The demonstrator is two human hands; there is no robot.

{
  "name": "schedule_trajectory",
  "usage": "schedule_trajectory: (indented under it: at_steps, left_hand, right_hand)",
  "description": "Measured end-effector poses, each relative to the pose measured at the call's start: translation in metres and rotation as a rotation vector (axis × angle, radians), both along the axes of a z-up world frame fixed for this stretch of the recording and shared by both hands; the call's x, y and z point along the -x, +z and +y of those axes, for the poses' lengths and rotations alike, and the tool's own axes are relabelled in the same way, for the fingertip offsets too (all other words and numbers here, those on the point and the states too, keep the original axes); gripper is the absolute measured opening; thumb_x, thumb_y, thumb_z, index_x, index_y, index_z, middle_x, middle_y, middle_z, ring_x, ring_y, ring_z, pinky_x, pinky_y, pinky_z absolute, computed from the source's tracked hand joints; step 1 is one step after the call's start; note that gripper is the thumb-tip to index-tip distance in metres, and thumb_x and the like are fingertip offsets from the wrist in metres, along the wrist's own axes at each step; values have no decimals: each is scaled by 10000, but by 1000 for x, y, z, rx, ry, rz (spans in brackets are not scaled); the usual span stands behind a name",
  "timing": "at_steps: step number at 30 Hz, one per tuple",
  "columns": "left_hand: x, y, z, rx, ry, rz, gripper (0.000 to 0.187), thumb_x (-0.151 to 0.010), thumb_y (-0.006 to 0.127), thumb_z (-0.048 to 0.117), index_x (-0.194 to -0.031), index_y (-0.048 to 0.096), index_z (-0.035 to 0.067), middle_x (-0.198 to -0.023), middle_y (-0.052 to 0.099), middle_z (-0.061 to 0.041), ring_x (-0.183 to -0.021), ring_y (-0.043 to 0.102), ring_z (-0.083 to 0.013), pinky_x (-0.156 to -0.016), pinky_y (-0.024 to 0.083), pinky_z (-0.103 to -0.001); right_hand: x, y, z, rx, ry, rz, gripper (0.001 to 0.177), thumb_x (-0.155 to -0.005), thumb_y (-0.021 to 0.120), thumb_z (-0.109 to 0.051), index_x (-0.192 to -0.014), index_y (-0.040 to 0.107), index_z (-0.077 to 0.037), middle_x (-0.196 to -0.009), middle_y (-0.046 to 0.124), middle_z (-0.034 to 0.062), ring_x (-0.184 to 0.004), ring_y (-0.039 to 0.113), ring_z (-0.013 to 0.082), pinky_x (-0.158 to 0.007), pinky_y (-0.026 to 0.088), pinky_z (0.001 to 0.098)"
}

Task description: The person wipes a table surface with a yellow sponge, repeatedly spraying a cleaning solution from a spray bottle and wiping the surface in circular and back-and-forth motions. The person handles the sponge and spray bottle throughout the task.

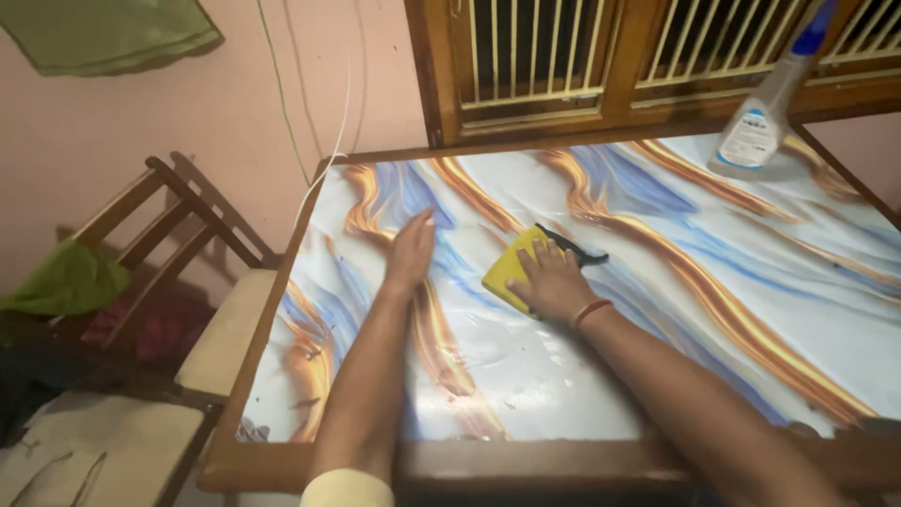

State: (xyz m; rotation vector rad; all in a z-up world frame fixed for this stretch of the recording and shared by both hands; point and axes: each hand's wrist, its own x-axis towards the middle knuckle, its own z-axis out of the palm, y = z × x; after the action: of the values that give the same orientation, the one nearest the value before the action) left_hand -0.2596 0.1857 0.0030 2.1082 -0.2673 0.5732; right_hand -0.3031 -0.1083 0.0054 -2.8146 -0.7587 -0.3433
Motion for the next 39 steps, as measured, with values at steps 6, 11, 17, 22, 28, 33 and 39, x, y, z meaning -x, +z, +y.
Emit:
schedule_trajectory:
  at_steps: [6, 11, 17, 22, 28, 33, 39]
  left_hand:
    - [-21, -10, 63, -226, 201, -8, 560, -1051, 428, 379, -1473, 533, 26, -1504, 504, -270, -1450, 397, -436, -1211, 269, -483]
    - [-36, -7, 94, -172, 239, 11, 598, -1063, 357, 425, -1501, 486, 39, -1548, 495, -211, -1484, 375, -392, -1235, 245, -481]
    - [-47, -17, 126, -92, 409, -14, 631, -1084, 326, 451, -1547, 451, 42, -1581, 453, -216, -1513, 283, -439, -1247, 215, -482]
    - [-45, -15, 139, 440, 390, -118, 652, -1110, 259, 471, -1602, 311, 47, -1654, 363, -196, -1565, 295, -390, -1269, 216, -455]
    - [-30, -7, 133, 402, 414, -118, 657, -1109, 263, 445, -1629, 248, 44, -1702, 236, -205, -1595, 131, -402, -1273, 117, -486]
    - [-33, -2, 124, 107, 441, -31, 655, -1085, 300, 441, -1621, 295, 64, -1693, 280, -203, -1600, 105, -405, -1271, 46, -557]
    - [-33, 2, 112, -205, 448, 136, 680, -1037, 414, 492, -1605, 342, 125, -1665, 276, -212, -1577, 103, -393, -1242, 26, -582]
  right_hand:
    - [-8, 8, 55, 110, -23, 85, 880, -935, 497, -650, -1530, 386, -11, -1531, 323, 358, -1462, 257, 498, -1153, 196, 603]
    - [-8, 28, 121, 83, 93, 90, 987, -829, 566, -697, -1517, 390, -12, -1539, 318, 346, -1473, 242, 492, -1179, 183, 578]
    - [-30, 26, 195, -31, 313, 168, 959, -898, 529, -681, -1562, 348, -13, -1584, 254, 377, -1515, 182, 493, -1204, 120, 612]
    - [-73, 14, 261, -2, 376, 161, 852, -933, 454, -658, -1586, 342, -123, -1623, 252, 293, -1536, 163, 449, -1220, 103, 590]
    - [-132, 0, 308, 9, 366, 130, 787, -963, 394, -643, -1592, 335, -173, -1661, 223, 237, -1550, 151, 400, -1228, 90, 561]
    - [-174, -8, 321, -10, 312, 96, 720, -971, 388, -600, -1570, 372, -201, -1652, 258, 205, -1539, 190, 376, -1218, 124, 553]
    - [-206, 14, 271, 39, 172, -8, 730, -942, 481, -650, -1432, 569, -115, -1452, 552, 204, -1359, 522, 336, -1106, 409, 466]
